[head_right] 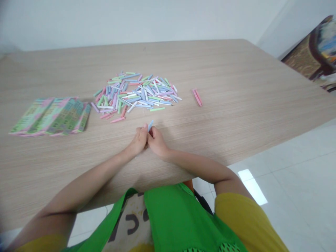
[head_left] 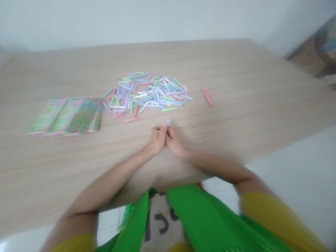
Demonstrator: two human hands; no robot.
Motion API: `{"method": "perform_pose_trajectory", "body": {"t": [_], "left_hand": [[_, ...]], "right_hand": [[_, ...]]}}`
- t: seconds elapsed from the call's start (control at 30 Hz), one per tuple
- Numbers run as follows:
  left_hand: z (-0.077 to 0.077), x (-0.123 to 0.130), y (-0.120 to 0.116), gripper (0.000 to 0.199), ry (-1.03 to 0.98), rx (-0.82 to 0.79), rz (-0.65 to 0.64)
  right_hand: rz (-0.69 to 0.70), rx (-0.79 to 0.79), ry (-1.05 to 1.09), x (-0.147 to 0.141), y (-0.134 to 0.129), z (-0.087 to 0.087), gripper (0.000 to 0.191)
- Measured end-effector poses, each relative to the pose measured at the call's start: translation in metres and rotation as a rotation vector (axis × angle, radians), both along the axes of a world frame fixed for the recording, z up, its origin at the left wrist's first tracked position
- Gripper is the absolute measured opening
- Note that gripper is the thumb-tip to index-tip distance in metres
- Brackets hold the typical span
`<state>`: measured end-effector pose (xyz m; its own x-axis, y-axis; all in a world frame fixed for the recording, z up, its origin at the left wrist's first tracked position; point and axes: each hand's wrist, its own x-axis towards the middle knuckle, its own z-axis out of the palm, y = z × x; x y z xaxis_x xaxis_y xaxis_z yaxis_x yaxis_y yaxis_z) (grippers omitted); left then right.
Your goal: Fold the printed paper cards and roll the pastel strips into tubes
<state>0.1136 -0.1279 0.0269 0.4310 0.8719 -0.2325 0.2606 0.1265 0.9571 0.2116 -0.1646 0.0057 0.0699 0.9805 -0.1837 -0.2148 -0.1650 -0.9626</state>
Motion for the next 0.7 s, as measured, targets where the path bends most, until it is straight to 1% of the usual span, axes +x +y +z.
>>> {"method": "perform_pose_trajectory", "body": {"t": [0.1,0.23,0.33,0.47,0.53,0.6,0.63,0.7], "left_hand": [[-0.006,0.000,0.004,0.072,-0.058,-0.071,-0.060],[-0.010,0.000,0.005,0.072,-0.087,-0.062,-0.057],[-0.009,0.001,0.007,0.071,-0.062,-0.082,-0.092],[0.001,0.001,0.011,0.071,0.004,-0.158,-0.107],[0.010,-0.003,0.012,0.065,0.062,-0.190,-0.117],[0.018,-0.010,0.012,0.059,0.116,-0.241,-0.154],[0.021,-0.014,0.011,0.056,0.121,-0.273,-0.177],[0.023,-0.019,0.011,0.051,0.056,-0.329,-0.207]], "right_hand": [[-0.097,0.042,-0.010,-0.001,0.000,0.000,0.036],[-0.032,0.000,0.058,-0.001,-0.001,0.004,0.038],[-0.016,-0.041,0.116,-0.002,0.001,0.005,0.039],[-0.074,-0.071,0.120,0.003,0.006,0.009,0.039],[-0.114,-0.047,0.126,0.010,0.008,0.014,0.039],[-0.155,-0.010,0.147,0.018,0.010,0.019,0.040],[-0.162,-0.004,0.156,0.022,0.011,0.021,0.042],[-0.122,-0.031,0.174,0.028,0.013,0.024,0.043]]}}
